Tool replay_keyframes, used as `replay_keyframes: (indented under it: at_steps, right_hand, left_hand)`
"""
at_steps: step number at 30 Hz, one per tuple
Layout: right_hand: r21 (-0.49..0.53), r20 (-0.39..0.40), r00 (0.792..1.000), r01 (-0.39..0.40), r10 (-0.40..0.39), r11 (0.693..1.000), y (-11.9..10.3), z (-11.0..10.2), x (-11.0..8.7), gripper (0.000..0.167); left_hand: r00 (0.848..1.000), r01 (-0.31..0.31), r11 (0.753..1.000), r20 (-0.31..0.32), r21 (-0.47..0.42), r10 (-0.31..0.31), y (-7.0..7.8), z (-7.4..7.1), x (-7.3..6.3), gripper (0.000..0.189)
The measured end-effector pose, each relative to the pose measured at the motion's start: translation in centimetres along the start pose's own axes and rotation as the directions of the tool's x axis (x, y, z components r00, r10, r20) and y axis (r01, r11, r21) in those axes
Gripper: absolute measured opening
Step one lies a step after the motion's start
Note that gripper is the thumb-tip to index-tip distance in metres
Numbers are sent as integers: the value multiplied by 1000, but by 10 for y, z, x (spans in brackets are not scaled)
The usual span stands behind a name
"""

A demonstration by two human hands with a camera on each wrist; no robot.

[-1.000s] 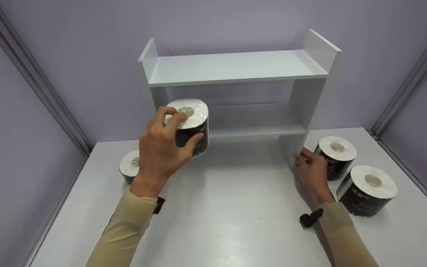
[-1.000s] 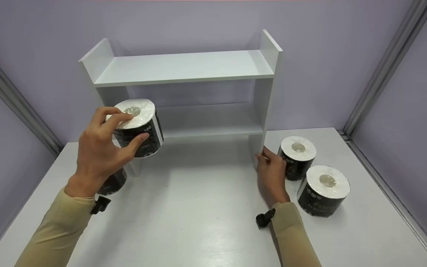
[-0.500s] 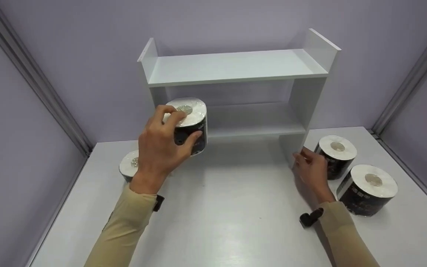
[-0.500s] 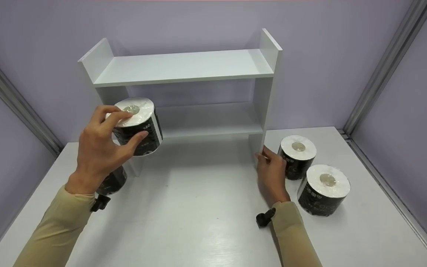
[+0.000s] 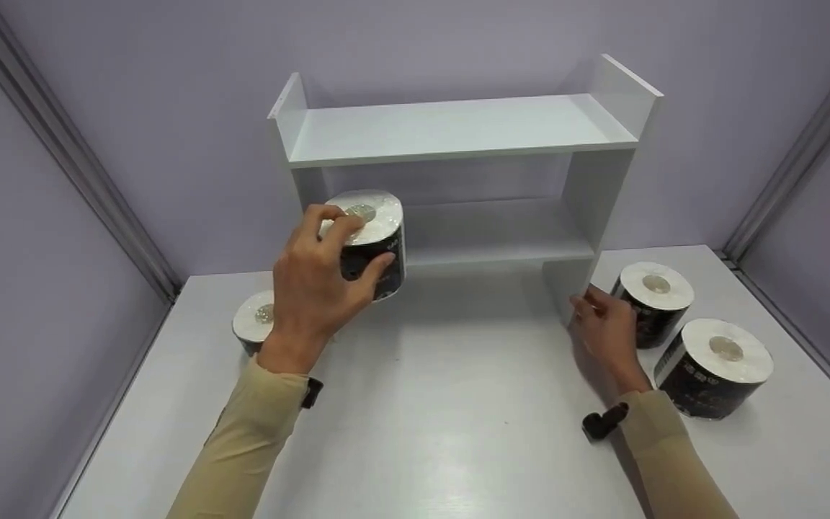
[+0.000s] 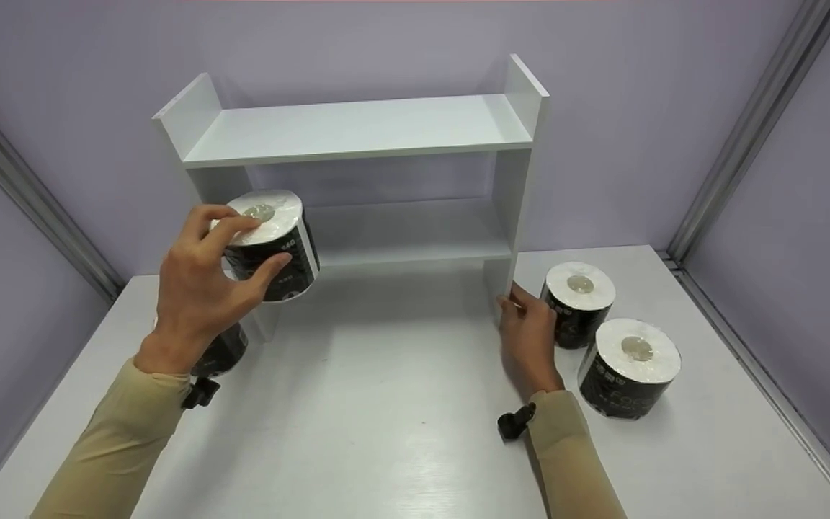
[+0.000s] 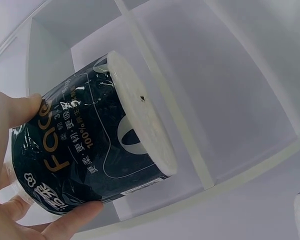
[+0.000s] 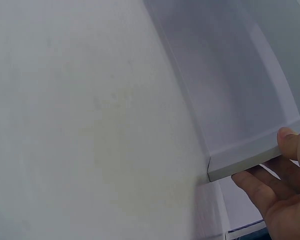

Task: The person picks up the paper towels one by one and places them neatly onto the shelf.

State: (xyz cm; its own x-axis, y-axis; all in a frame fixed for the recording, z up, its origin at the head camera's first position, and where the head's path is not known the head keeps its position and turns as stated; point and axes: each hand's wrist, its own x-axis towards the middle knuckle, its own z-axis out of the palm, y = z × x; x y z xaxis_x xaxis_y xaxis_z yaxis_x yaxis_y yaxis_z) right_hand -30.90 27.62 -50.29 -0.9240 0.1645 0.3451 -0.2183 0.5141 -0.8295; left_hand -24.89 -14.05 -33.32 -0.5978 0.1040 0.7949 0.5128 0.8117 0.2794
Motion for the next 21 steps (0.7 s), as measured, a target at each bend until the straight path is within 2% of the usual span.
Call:
replay_keyframes:
  at_steps: [21]
  right_hand:
    - [-11,1,1000,-21,21,1000,-2,3,1,37]
  left_hand:
    - [999,-15,1000,-33,25,16,-5,9,4,47]
